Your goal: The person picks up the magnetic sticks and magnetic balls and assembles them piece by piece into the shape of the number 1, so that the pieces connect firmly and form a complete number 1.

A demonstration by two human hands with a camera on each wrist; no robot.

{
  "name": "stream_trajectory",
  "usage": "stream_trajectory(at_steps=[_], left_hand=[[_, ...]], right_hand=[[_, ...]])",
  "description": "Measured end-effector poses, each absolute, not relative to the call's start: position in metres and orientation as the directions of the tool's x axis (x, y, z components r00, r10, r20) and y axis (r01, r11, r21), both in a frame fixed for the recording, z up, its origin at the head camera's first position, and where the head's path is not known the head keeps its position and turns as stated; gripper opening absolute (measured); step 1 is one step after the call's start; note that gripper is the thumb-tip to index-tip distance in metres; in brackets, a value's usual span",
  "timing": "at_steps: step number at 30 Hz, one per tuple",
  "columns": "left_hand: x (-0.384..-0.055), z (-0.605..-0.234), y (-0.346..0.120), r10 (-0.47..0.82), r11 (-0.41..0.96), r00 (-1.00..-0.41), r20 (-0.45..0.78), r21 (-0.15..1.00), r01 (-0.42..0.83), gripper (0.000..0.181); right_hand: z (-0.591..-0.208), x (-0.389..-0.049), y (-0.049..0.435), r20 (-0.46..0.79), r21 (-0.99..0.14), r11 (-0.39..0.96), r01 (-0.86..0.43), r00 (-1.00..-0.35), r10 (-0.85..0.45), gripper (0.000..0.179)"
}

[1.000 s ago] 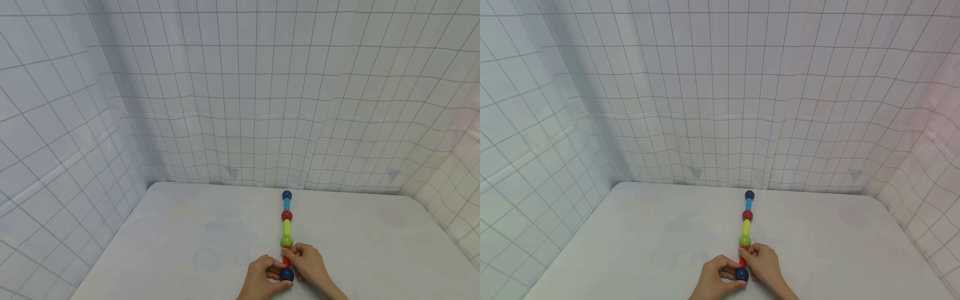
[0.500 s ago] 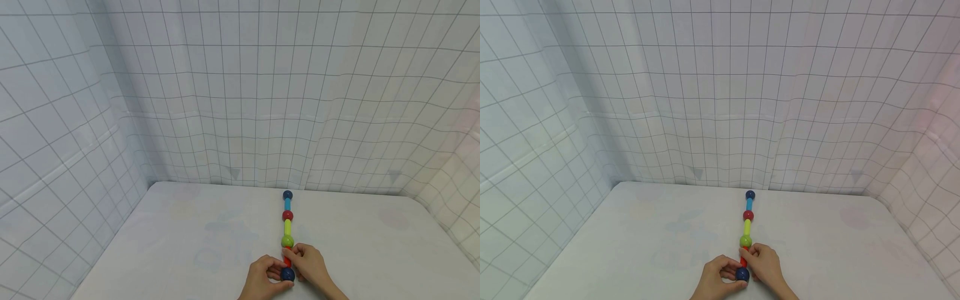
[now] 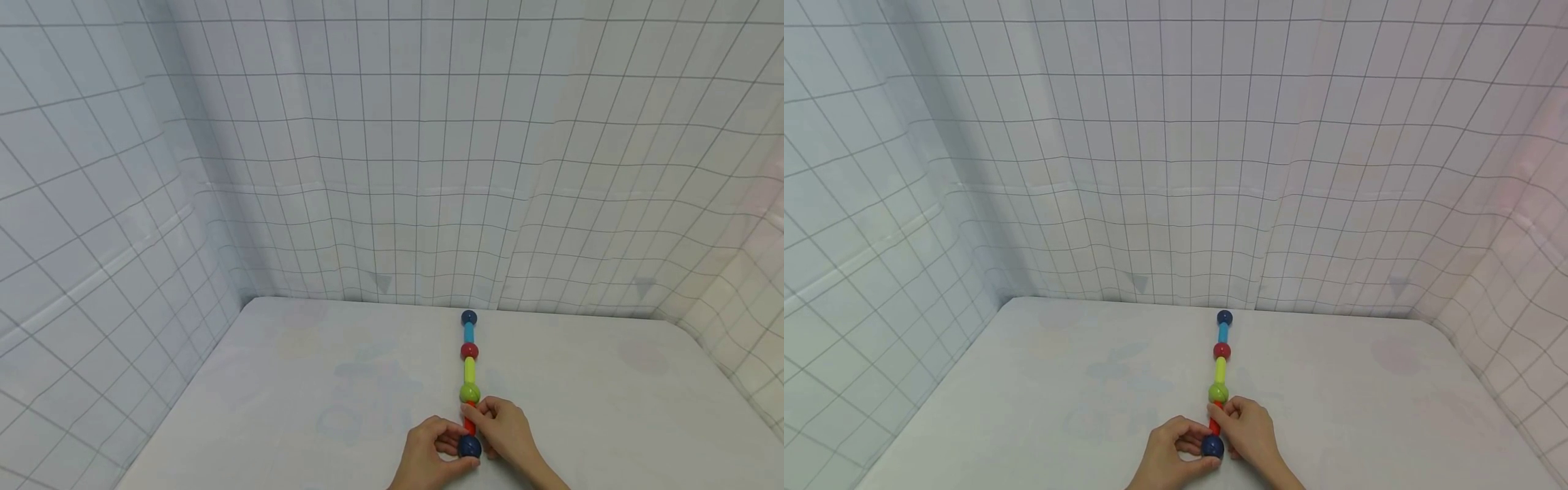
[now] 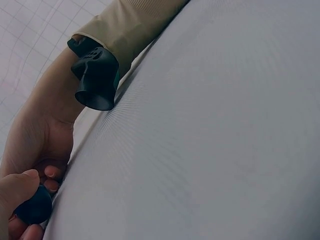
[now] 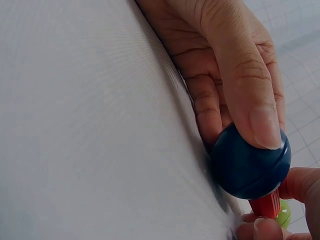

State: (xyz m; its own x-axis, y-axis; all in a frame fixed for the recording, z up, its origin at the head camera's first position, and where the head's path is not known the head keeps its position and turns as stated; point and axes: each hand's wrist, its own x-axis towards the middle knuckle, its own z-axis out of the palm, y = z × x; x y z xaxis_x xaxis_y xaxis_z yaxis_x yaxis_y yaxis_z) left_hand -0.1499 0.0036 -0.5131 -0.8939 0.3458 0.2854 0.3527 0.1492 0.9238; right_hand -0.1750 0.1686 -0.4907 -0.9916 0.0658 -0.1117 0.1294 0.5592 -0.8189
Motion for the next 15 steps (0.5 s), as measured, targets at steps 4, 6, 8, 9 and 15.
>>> stream_trajectory(at_steps=[4, 6, 8, 9, 15], left_hand=[[-0.1502, -0.5133, 0.0041, 0.343, 0.159, -0.894, 0.289, 0.920, 0.359, 0.029], [-0.1503, -0.5131, 0.0045, 0.342, 0.163, -0.892, 0.297, 0.916, 0.368, 0.029], [-0.1503, -0.5126, 0.0049, 0.342, 0.168, -0.893, 0.294, 0.915, 0.366, 0.029], [-0.1503, -0.5123, 0.0050, 0.340, 0.170, -0.895, 0.289, 0.917, 0.361, 0.030], [-0.1501, -0.5103, 0.0056, 0.333, 0.176, -0.906, 0.260, 0.927, 0.331, 0.031]], right_hand=[[-0.4913, -0.1750, 0.1690, -0.106, -0.821, 0.557, 0.126, -0.992, 0.069, 0.036], [-0.4915, -0.1750, 0.1690, -0.104, -0.821, 0.557, 0.127, -0.992, 0.072, 0.036], [-0.4915, -0.1750, 0.1690, -0.105, -0.821, 0.556, 0.128, -0.992, 0.074, 0.036], [-0.4914, -0.1750, 0.1690, -0.105, -0.822, 0.554, 0.129, -0.992, 0.075, 0.036], [-0.4912, -0.1754, 0.1685, -0.108, -0.827, 0.545, 0.136, -0.991, 0.084, 0.037]])
